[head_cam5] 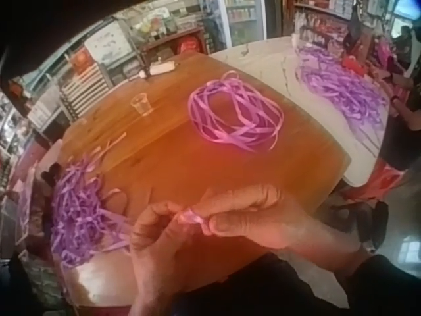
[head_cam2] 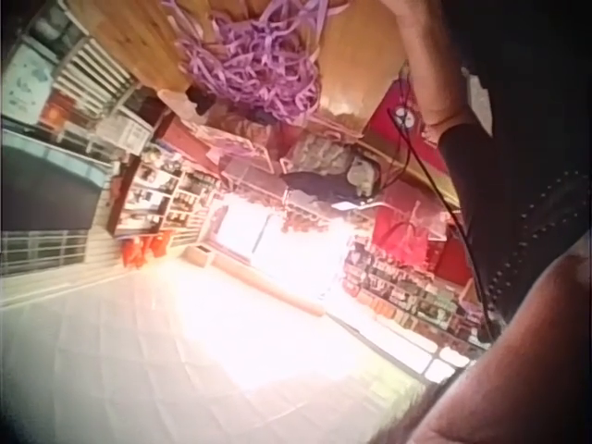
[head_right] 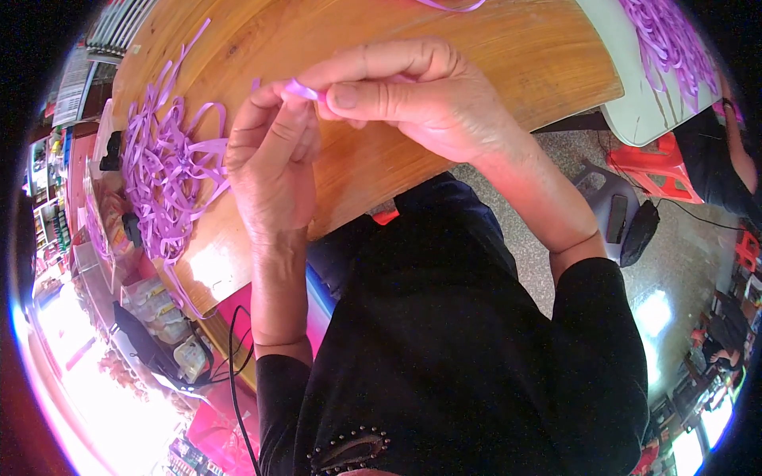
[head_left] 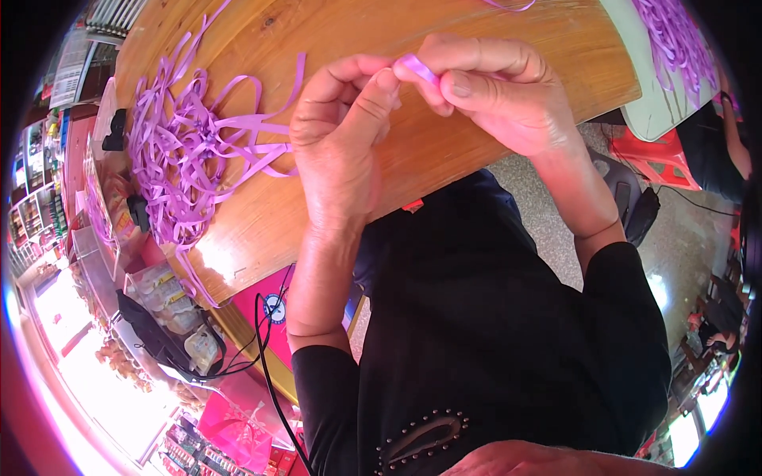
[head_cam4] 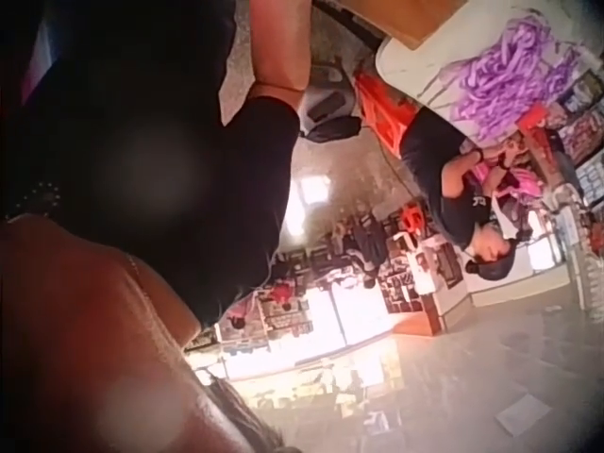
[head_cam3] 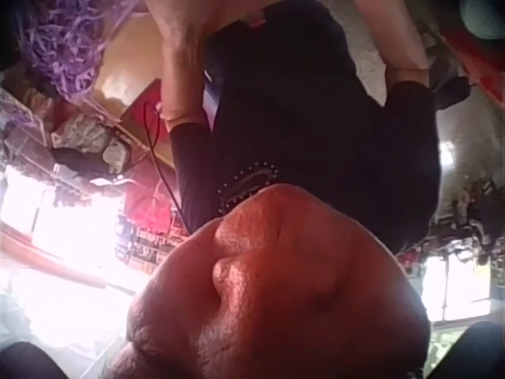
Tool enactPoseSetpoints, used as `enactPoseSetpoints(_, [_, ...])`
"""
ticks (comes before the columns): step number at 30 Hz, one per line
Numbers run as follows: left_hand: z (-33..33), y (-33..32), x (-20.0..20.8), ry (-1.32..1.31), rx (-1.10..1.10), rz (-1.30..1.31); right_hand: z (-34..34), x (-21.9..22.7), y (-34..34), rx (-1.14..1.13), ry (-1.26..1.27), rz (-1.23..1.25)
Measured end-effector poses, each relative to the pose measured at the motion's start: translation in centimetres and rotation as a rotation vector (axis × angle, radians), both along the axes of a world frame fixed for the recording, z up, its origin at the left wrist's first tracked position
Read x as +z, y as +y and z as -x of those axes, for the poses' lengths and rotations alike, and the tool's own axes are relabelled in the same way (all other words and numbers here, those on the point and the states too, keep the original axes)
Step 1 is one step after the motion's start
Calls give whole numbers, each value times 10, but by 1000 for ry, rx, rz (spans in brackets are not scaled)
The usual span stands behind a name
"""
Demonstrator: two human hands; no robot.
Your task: The person rolls purple ribbons into small coils by hand and places the finished items into a pile on the wooden table.
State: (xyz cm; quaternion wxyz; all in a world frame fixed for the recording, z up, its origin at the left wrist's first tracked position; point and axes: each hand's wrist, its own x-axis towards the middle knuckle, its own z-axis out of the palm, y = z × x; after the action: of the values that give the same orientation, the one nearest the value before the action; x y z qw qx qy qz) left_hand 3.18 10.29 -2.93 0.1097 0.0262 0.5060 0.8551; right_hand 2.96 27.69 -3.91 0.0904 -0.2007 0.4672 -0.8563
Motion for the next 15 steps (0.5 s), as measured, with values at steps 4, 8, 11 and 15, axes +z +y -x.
enactPoseSetpoints(4, [-8,13,-4,165,192,164,3,0,-11,-228,199,-228])
enactPoseSetpoints(8, [-12,13,-12,287,295,284,3,-2,-12,-465,594,-647])
enactPoseSetpoints(11, [-12,12,-12,300,255,356,1,-2,-10,-545,692,-788])
enactPoseSetpoints(15, [-13,9,-13,288,264,371,-4,2,-11,-566,717,-889])
